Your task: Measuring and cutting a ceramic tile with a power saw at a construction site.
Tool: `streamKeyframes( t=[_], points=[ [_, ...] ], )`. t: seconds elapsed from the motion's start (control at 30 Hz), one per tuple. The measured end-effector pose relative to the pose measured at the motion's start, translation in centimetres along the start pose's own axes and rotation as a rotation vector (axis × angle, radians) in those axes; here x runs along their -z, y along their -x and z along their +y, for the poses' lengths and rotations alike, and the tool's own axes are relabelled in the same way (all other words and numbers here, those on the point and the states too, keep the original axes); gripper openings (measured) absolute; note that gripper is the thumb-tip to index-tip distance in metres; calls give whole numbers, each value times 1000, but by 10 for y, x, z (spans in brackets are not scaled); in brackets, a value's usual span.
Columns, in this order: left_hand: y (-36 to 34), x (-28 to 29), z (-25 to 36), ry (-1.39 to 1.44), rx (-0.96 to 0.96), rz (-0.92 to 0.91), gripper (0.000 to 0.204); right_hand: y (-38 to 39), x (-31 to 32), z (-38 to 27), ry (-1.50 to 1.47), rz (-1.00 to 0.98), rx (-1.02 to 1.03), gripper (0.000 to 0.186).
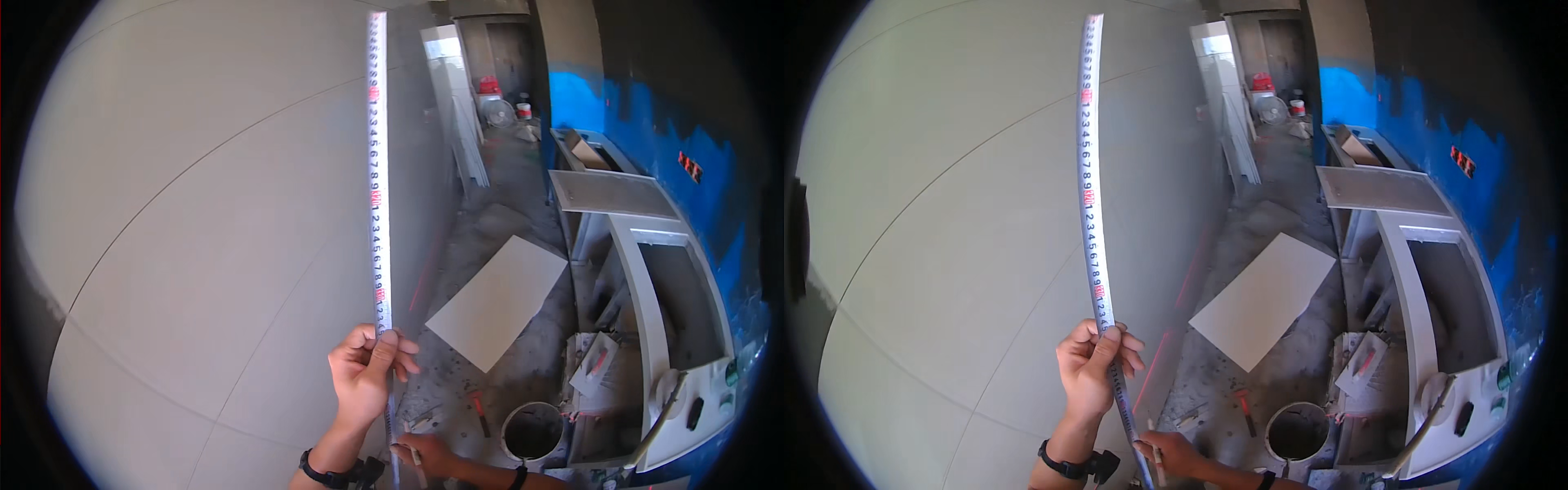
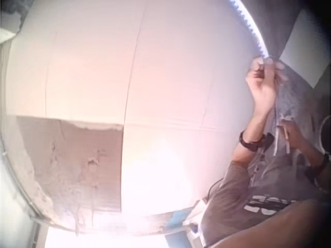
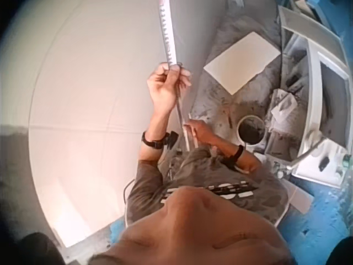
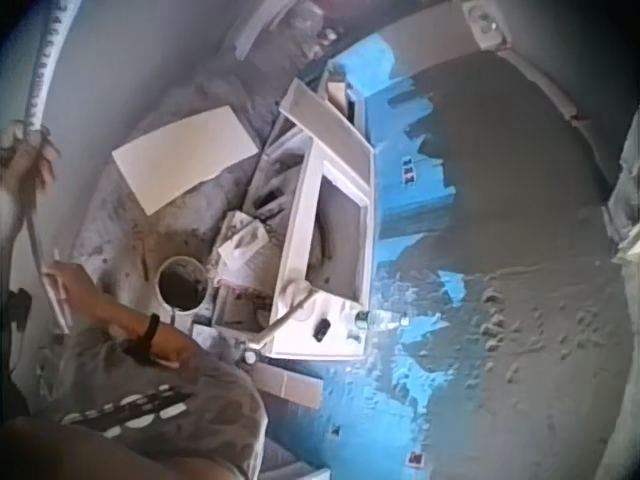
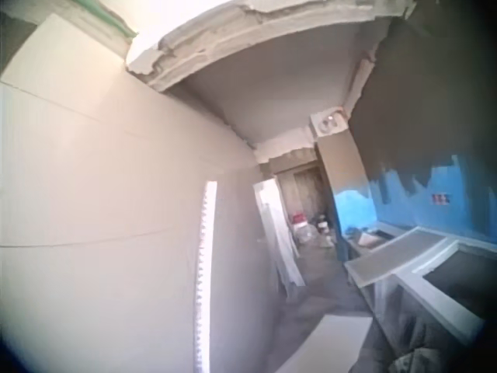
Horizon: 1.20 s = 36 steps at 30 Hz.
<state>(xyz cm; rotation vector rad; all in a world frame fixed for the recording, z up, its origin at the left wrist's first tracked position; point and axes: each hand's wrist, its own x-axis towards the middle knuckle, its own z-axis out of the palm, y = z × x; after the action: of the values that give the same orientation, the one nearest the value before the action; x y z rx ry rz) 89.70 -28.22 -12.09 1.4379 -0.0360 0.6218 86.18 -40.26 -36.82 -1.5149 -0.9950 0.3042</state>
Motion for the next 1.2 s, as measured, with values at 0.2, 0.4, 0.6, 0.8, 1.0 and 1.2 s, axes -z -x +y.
streamKeyframes(
  t=[0.2,0.4,0.6,0.8,1.0,1.2],
  points=[
    [-97,36,-89,97,168,-71,13,-35,42,69,36,135,-184,23],
    [-209,101,-223,-44,225,-60,12,-47,112,158,508,218,-682,14],
    [-231,139,-438,-207,590,-8,14,-34,158,274,451,625,-783,10],
    [-195,137,-650,-294,851,-50,16,3,202,449,628,892,-1035,14],
    [-196,146,-791,-387,859,-71,13,-23,281,587,638,1105,-1183,15],
    [-236,108,-841,-433,908,-194,16,-52,423,683,72,1291,-1148,24]
  ],
)
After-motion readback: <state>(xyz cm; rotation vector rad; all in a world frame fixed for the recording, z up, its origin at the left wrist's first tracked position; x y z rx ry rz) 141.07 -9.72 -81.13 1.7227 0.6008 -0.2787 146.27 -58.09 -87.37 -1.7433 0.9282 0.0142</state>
